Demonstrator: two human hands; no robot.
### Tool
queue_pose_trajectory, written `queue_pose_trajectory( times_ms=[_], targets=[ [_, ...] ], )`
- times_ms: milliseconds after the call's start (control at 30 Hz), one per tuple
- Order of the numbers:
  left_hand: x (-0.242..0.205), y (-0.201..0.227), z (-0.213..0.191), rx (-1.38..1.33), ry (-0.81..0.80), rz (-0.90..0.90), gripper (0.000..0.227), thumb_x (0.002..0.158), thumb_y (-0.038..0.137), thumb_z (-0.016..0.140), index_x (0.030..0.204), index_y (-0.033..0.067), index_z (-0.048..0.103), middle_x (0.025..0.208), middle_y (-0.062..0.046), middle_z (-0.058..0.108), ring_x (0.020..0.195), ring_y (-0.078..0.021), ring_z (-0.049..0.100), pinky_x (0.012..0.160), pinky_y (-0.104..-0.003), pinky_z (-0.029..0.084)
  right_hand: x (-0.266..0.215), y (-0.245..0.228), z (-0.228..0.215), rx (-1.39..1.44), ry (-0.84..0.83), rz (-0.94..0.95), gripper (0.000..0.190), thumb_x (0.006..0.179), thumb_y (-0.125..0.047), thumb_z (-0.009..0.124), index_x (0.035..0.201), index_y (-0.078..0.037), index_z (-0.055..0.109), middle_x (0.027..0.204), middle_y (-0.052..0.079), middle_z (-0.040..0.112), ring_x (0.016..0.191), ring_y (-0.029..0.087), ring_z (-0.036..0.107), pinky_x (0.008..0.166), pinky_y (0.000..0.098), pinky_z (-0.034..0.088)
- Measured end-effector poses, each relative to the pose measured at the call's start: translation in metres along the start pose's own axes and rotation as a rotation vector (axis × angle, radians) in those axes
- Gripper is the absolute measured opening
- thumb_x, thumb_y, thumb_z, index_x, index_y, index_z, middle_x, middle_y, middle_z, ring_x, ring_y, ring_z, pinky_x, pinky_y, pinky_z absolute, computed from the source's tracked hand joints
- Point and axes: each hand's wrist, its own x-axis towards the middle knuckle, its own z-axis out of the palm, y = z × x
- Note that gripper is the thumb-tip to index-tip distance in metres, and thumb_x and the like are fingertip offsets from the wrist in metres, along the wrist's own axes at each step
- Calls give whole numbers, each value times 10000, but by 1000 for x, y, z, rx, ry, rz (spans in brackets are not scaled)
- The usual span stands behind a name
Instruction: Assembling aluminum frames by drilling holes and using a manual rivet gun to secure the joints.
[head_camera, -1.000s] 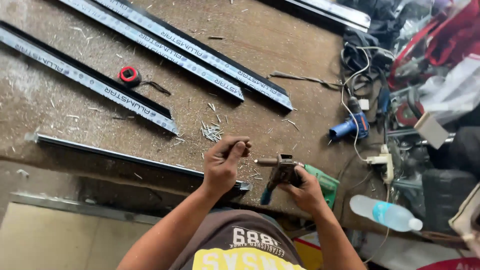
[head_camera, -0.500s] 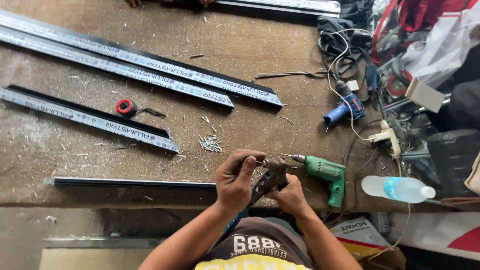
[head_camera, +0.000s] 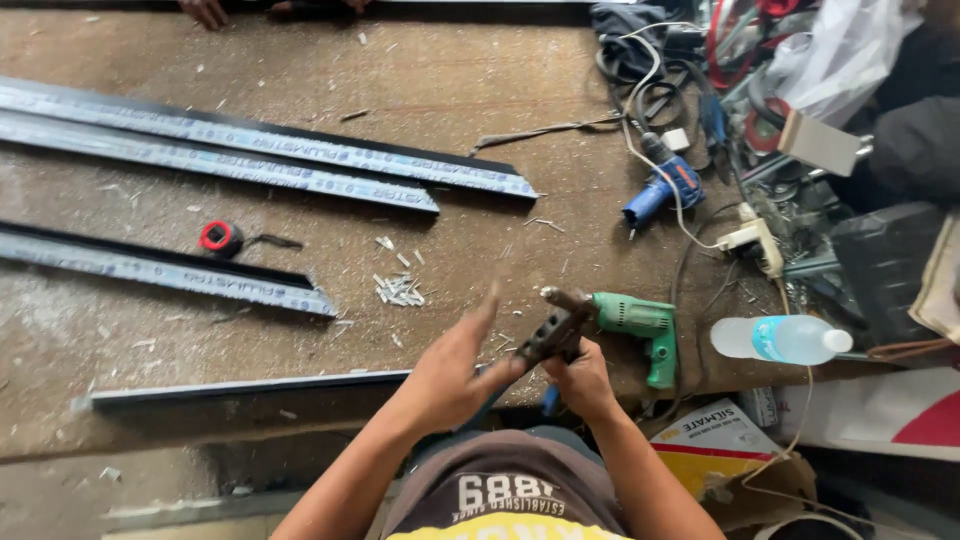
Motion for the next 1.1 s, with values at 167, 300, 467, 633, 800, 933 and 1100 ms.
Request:
queue_pose_trajectory(
  times_ms=[167, 300, 467, 633, 800, 933, 1100],
  targets=[
    [26, -65, 57, 171, -356, -259, 319, 1036, 487, 517, 970, 179, 466, 1003, -115, 690, 882, -327, 648, 756, -459, 462, 3, -60, 4, 297, -333, 45, 677, 939, -476, 722, 1386, 3, 554, 1434, 174, 578, 1256, 277, 594, 1098, 491, 498],
    [49, -135, 73, 110, -325, -84, 614, 951, 490, 588, 1364, 36, 561, 1273, -312, 645, 1215, -517, 590, 1052, -610, 450, -14, -47, 0, 204, -20, 173, 400, 807, -69, 677, 1189, 46, 640, 1067, 262, 717, 1055, 338, 675, 1012, 474, 486],
    [65, -280, 138, 789, -129, 51, 624, 770, 541, 810, 1286, 228, 653, 1264, -84, 604, 1179, -319, 614, 982, -473, 518, -39, -13, -60, 241, 130, 141, 543, 844, -22, 625, 1355, 92, 485, 1276, 356, 637, 1199, 386, 646, 1078, 505, 465],
    [79, -347, 191, 956, 142, 418, 163, 845, 265, 683, 996, 265, 742, 959, -80, 568, 847, -325, 623, 714, -455, 472, -70, -1, -95, 173, 189, 137, 435, 944, -101, 566, 1331, 76, 479, 1136, 306, 665, 1119, 336, 659, 1081, 503, 467],
    [83, -368, 204, 992, 116, 331, 169, 877, 252, 644, 995, 295, 758, 934, -55, 578, 803, -307, 627, 627, -426, 489, -87, 15, -93, 122, 196, 102, 415, 970, -105, 566, 1320, 110, 508, 1109, 322, 677, 1097, 333, 659, 1059, 468, 484],
    [93, -371, 196, 955, -43, 230, 155, 898, 245, 620, 940, 281, 765, 1064, -52, 629, 841, -316, 669, 624, -428, 558, -94, 27, -83, 13, 201, 33, 406, 960, -80, 617, 1298, 131, 540, 1136, 319, 682, 1123, 350, 654, 1045, 471, 492],
    [127, -184, 93, 758, -321, 89, 124, 825, 244, 753, 940, 276, 787, 985, -60, 624, 832, -342, 709, 705, -478, 592, -80, -32, -62, -232, 201, -156, 299, 1000, -145, 604, 1206, 67, 643, 1075, 272, 717, 1074, 365, 701, 997, 506, 532]
  ],
)
